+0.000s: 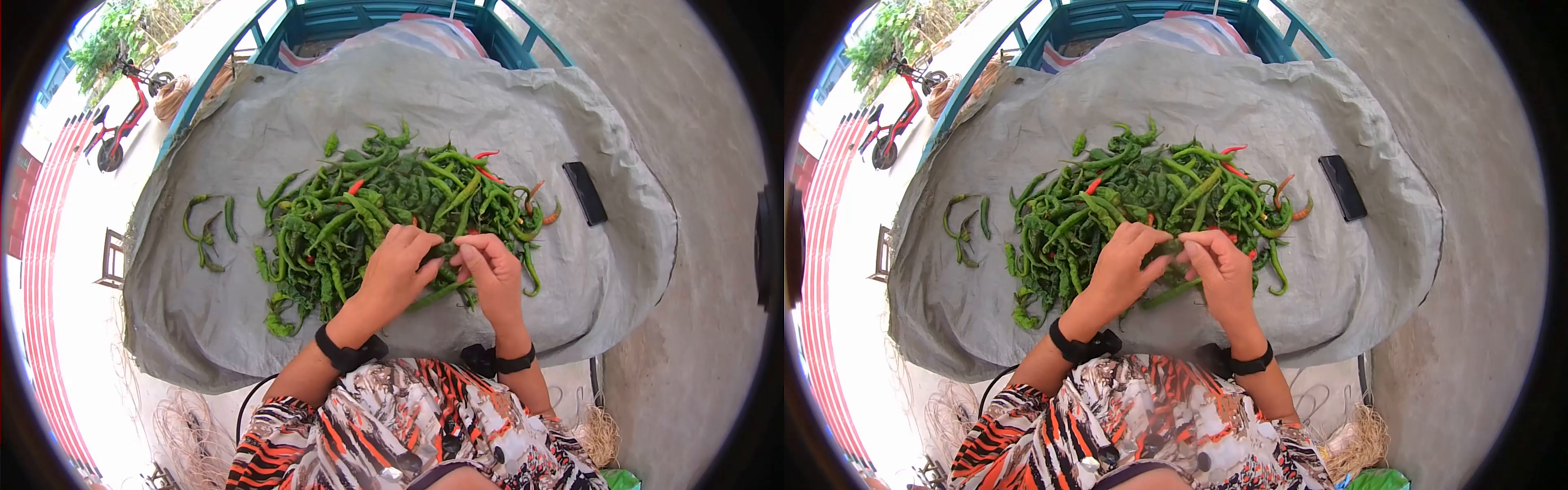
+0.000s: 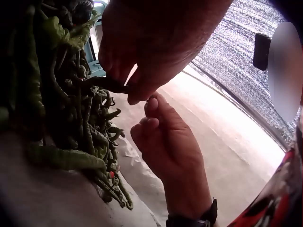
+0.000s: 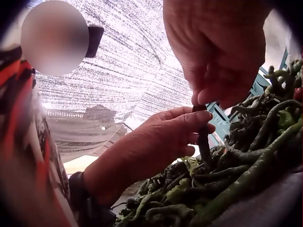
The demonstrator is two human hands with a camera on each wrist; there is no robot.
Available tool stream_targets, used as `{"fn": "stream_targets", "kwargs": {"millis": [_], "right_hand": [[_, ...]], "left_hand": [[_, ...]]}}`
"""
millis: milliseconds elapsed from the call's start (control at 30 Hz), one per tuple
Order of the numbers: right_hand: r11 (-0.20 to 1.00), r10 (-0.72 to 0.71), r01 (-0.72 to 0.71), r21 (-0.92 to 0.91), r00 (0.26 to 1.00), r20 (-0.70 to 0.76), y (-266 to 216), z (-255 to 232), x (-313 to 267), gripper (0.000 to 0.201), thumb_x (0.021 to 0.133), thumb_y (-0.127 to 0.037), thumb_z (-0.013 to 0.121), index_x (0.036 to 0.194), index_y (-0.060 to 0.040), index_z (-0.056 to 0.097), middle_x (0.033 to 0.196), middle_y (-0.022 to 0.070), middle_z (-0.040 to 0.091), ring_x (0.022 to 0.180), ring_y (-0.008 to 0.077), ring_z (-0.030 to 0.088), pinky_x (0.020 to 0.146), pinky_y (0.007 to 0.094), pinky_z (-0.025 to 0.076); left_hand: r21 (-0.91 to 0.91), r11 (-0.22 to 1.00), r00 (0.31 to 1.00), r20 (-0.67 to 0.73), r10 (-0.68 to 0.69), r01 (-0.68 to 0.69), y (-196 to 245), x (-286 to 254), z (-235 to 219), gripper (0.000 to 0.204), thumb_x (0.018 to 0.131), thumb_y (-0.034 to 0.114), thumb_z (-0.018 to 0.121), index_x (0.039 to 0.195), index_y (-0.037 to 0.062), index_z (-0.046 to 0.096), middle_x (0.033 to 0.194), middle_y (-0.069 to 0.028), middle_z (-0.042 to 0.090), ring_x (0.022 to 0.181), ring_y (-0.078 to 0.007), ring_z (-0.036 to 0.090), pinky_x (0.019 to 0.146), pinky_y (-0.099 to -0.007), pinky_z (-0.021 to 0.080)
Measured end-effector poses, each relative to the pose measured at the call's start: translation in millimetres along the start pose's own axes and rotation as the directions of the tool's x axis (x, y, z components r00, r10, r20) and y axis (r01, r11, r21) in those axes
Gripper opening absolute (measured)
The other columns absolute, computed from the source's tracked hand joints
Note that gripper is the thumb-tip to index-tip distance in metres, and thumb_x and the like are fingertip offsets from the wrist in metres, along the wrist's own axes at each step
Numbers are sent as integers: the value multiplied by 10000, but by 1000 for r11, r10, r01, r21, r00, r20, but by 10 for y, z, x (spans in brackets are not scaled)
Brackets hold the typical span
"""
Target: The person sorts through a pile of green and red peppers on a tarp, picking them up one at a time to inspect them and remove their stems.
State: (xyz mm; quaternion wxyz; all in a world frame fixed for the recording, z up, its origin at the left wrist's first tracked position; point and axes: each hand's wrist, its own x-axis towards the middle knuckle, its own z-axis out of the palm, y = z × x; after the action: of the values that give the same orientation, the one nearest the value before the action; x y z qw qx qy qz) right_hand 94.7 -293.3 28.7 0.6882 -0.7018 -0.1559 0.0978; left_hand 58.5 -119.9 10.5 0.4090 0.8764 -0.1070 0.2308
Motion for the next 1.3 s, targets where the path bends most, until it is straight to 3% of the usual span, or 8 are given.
{"fn": "stream_targets", "kwargs": {"millis": [433, 567, 767, 933, 1067, 1167, 1200, 1300], "right_hand": [[996, -6, 22, 81, 981, -194, -102, -112, 113, 149, 975, -166, 579, 996, -23, 618, 822, 46, 673, 595, 58, 549, 557, 199, 440], [996, -67, 83, 32, 939, -337, -111, -410, 220, 186, 973, -197, 582, 1038, -25, 612, 890, 62, 681, 602, 56, 559, 571, 200, 450], [977, 52, 69, 204, 844, -534, -72, -609, 247, 250, 961, -191, 586, 1150, -27, 578, 1019, 71, 662, 651, 70, 576, 602, 209, 472], [990, 122, -102, 93, 963, -241, 78, -477, 96, 210, 953, -141, 573, 1132, -33, 598, 982, 59, 668, 672, 71, 576, 640, 220, 488], [988, 141, -142, -54, 990, -32, 73, -253, 58, 210, 957, -122, 560, 1146, -36, 590, 940, 42, 662, 697, 70, 581, 645, 206, 479], [987, 149, -146, -65, 988, 45, 100, -194, 53, 258, 945, -116, 582, 1186, -25, 569, 973, 47, 634, 806, 85, 599, 683, 235, 510], [986, 152, -149, -70, 987, 42, 92, -175, 58, 270, 945, -119, 585, 1197, -24, 560, 972, 46, 628, 811, 85, 598, 683, 235, 510], [984, 178, -178, -15, 984, 31, 58, -82, 94, 302, 942, -126, 600, 1218, -18, 539, 960, 44, 617, 798, 84, 591, 678, 232, 507]], "left_hand": [[123, 992, 999, -51, -7, 13, -46, 49, -120, 250, 797, 89, 701, 1039, 61, 646, 953, -91, 648, 914, -305, 582, 780, -403, 474], [205, 977, 999, -21, -50, 53, -147, 57, -132, 277, 769, 88, 718, 1034, 60, 642, 973, -82, 640, 932, -305, 559, 813, -411, 451], [230, 973, 999, 34, -2, -6, -158, 129, 4, 303, 762, 102, 721, 1053, 78, 642, 911, -81, 617, 876, -292, 531, 762, -412, 426], [269, 963, 1000, -8, 8, -5, -135, 247, 168, 327, 761, 114, 724, 1072, 67, 635, 902, -82, 614, 883, -291, 530, 761, -412, 415], [274, 961, 999, 21, 39, -43, -176, 224, 237, 358, 748, 112, 723, 1087, 63, 618, 905, -99, 616, 905, -293, 534, 769, -404, 421], [56, 988, 985, -104, -135, 141, -113, 178, 156, 360, 745, 73, 707, 1093, 55, 616, 888, -121, 599, 879, -305, 539, 771, -414, 439], [-93, 963, 959, -110, -261, 252, -68, 167, 86, 346, 768, 23, 679, 1107, 44, 611, 885, -96, 600, 802, -234, 564, 730, -357, 476], [-552, 714, 855, -4, -519, 431, -64, 152, -54, 304, 807, 5, 658, 1106, 26, 605, 902, -47, 602, 746, -128, 551, 674, -274, 478]]}}
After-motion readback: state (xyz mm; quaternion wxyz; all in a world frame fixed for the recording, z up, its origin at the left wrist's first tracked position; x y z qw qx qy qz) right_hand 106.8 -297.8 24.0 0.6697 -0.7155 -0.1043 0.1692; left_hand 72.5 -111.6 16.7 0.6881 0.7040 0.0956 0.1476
